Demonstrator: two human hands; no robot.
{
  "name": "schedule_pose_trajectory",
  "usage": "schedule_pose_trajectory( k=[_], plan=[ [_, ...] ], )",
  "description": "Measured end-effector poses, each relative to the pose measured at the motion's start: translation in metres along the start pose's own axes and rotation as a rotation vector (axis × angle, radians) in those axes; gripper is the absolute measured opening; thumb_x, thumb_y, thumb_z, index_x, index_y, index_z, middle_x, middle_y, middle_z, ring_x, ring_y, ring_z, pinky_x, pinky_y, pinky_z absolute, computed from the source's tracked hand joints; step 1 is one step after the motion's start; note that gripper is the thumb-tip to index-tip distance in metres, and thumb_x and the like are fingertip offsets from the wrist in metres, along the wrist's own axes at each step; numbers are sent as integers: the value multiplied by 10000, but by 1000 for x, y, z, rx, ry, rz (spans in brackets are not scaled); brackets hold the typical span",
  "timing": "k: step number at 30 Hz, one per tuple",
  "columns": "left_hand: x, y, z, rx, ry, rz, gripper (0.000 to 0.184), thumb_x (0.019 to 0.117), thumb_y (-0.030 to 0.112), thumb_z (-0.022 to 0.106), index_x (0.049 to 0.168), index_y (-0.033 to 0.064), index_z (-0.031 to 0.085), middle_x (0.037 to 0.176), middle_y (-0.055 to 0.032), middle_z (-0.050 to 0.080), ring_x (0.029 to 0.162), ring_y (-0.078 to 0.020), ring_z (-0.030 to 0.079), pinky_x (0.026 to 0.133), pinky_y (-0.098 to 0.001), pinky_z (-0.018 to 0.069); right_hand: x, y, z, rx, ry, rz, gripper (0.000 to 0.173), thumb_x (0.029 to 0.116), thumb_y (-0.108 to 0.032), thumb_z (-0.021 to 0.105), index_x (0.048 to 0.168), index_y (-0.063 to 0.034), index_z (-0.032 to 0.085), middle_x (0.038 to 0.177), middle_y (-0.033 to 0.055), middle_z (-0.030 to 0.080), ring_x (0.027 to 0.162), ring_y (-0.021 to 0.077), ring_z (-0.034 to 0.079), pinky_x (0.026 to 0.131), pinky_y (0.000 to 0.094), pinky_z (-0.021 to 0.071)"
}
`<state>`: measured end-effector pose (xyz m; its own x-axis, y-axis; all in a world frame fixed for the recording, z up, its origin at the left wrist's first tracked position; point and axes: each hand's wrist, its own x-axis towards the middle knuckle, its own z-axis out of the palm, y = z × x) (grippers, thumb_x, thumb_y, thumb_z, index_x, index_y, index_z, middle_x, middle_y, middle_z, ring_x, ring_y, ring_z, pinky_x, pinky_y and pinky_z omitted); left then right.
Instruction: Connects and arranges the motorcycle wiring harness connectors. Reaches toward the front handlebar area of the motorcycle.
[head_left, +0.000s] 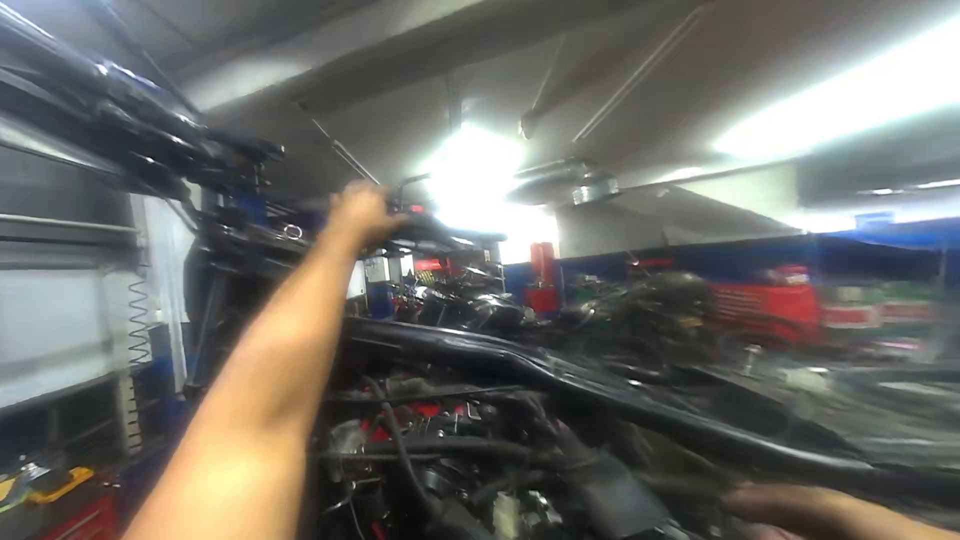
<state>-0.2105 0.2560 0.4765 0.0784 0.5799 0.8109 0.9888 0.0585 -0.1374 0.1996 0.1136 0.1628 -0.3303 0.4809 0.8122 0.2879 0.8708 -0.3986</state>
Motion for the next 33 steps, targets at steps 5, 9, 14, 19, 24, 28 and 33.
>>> schedule_pose_trajectory(
  k=[5,9,14,19,24,28,33],
  plan=[
    [20,16,42,-151,-83,11,774,801,606,769,1445,216,586,1544,-192,474,1502,-444,310,1172,-686,297,-6,-11,8,83,58,67,178,988,-104,620,1087,30,683,958,-28,737,839,6,700,778,247,615],
    [20,24,46,-166,-30,-74,762,764,577,759,1374,140,629,1549,-169,470,1526,-383,289,1230,-587,260,-5,-10,11,59,102,113,166,952,-134,646,1063,-28,708,909,-44,745,763,33,711,707,230,627],
    [22,42,42,-71,-48,-136,858,755,614,720,1416,88,569,1590,-195,409,1548,-383,242,1253,-570,179,-6,-11,12,34,127,125,159,957,-171,658,1069,-79,723,898,-65,747,755,29,710,689,223,625],
    [18,50,39,-87,-92,-189,778,788,606,693,1344,66,628,1471,-241,534,1457,-432,401,1146,-674,325,-8,-6,12,13,125,111,166,970,-207,655,1077,-100,723,897,-71,738,775,29,699,715,220,614],
    [13,57,35,-66,-143,-223,673,840,611,630,1241,74,691,1349,-246,619,1335,-444,526,1034,-730,376,-8,-8,12,4,132,130,151,955,-185,651,1063,-113,727,881,-67,739,754,36,700,693,219,616],
    [13,58,38,-84,-167,-207,553,883,549,611,1175,92,720,1270,-224,662,1249,-424,586,986,-731,399,-8,-9,13,-27,144,137,150,948,-191,653,1042,-105,732,884,-66,736,747,38,695,685,219,613],
    [7,49,35,-122,-140,-147,643,869,598,650,1220,61,696,1291,-260,643,1283,-457,561,1021,-734,381,-9,-7,12,-64,138,123,156,951,-199,649,1043,-104,731,900,-64,734,759,25,685,692,202,597]
  ],
)
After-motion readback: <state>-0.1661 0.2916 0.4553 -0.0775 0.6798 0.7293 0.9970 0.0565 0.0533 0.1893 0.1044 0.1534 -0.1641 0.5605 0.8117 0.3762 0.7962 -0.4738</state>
